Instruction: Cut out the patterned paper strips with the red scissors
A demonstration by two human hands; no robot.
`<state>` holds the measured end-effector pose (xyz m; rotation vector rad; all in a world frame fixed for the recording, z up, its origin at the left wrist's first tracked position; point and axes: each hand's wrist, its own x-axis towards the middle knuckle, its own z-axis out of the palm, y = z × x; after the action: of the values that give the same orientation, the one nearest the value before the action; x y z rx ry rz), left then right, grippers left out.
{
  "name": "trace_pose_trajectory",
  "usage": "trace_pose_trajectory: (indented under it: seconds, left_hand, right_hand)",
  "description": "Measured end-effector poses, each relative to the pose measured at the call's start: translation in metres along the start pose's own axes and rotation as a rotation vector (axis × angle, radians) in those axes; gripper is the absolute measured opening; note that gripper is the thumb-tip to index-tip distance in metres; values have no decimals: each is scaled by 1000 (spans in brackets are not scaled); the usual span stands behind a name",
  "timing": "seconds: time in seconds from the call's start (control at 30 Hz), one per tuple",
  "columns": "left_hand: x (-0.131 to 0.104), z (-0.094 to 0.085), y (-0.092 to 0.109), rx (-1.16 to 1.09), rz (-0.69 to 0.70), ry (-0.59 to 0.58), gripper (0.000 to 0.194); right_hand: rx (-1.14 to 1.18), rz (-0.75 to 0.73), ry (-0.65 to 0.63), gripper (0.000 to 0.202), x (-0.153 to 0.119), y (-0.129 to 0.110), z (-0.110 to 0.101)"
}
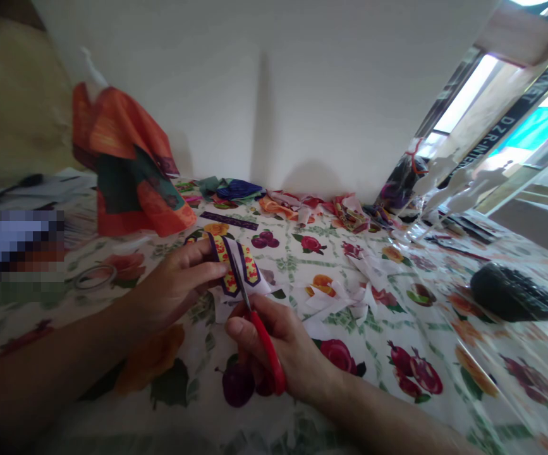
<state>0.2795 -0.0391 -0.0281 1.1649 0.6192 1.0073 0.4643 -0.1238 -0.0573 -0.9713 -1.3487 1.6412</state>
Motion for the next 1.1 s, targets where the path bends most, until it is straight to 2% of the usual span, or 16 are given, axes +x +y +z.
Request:
trace_pose_trajectory:
  seconds: [0.4,0.67,1.1]
  left_hand:
    - [-1,2,0,-24,-31,37,11]
    - [0,2,0,-43,-30,18,10]
    - [-1,4,1,-53,-42,41,8]
  right_hand:
    - [7,14,5,41,0,0,3]
    - [-1,-22,8,38,1,1,3]
    - [2,20,14,45,1,-2,6]
